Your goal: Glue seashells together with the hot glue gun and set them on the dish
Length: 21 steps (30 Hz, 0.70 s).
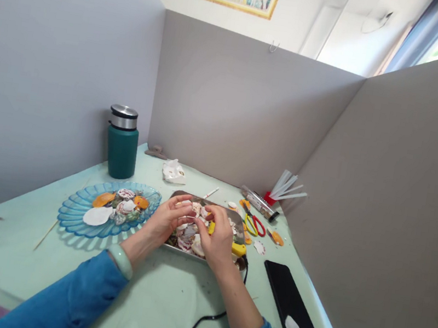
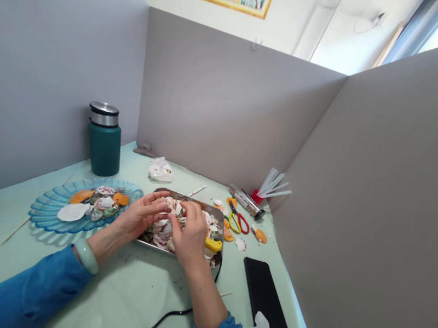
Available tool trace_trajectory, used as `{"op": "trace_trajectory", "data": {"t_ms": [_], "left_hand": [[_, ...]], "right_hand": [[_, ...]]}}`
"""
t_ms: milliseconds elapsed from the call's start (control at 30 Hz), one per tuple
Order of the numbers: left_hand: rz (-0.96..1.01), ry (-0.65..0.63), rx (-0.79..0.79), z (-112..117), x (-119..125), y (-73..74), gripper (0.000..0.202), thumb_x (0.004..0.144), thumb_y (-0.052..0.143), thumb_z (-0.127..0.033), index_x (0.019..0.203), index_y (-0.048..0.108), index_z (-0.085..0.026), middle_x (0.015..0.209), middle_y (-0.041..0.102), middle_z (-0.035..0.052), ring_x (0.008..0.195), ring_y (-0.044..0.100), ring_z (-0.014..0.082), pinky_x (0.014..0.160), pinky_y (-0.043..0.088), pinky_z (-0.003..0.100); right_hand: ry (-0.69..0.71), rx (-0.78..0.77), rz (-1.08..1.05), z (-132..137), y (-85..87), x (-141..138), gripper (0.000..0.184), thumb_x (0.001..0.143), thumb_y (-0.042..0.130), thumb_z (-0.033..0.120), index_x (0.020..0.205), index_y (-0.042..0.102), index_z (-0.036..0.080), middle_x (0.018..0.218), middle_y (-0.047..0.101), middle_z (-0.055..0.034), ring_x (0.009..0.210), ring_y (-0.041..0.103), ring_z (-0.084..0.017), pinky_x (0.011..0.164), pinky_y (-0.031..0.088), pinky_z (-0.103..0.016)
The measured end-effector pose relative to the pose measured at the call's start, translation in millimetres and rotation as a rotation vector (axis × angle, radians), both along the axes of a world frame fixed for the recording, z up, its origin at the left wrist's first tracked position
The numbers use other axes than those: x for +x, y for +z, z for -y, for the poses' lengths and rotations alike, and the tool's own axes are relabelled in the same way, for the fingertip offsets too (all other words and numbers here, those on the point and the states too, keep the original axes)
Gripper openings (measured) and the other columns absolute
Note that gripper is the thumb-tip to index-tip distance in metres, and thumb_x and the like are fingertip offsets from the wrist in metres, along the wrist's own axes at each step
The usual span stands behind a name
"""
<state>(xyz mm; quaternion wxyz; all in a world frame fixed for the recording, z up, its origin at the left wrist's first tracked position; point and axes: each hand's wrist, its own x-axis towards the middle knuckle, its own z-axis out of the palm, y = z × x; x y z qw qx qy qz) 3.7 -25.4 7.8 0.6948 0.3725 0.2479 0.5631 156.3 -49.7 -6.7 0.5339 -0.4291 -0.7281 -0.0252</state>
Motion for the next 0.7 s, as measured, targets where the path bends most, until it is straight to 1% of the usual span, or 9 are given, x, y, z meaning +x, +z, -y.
{"op": "trace_trajectory", "data": {"t_ms": [133,267,467,700], "left_hand": [[0.035,-0.054,-0.039,-1.6,-2.8,-1.2,0.038,0.069,0.074,-0.012,0.103,0.059,-0.014,0.088,0.069,0.0044,0.075,0.066,0.0132,0.073,0.053,0.028],[0.032,-0.080,-0.057,0.1,-3.7,-0.5,0.035,0.070,0.073,-0.011,0.102,0.061,-0.014,0.086,0.070,0.0045,0.075,0.066,0.0131,0.072,0.053,0.027],[0.018,-0.139,-0.060,-1.1,-4.6,-0.8,0.034,0.069,0.074,-0.013,0.101,0.063,-0.015,0.091,0.070,0.0062,0.077,0.066,0.0146,0.074,0.053,0.028],[0.013,-0.179,-0.079,-4.2,-5.6,-3.3,0.032,0.071,0.073,-0.013,0.102,0.064,-0.016,0.092,0.070,0.0060,0.077,0.066,0.0143,0.071,0.054,0.027]], "right_hand": [[-0.012,-0.010,0.016,0.6,0.4,0.2,0.017,0.086,0.057,0.023,0.103,0.056,0.019,0.101,0.061,-0.0087,0.095,0.057,-0.022,0.082,0.047,-0.037],[-0.007,-0.002,0.000,1.9,3.6,-0.5,0.011,0.087,0.054,0.021,0.098,0.058,0.019,0.098,0.061,-0.0080,0.094,0.057,-0.021,0.082,0.046,-0.036],[0.013,0.004,-0.007,2.7,5.7,-0.5,0.014,0.088,0.052,0.020,0.101,0.057,0.019,0.099,0.062,-0.0086,0.093,0.058,-0.022,0.081,0.046,-0.036],[0.028,-0.006,-0.016,3.9,5.8,-0.1,0.015,0.088,0.054,0.022,0.102,0.057,0.019,0.100,0.062,-0.0081,0.094,0.058,-0.022,0.081,0.046,-0.036]]}}
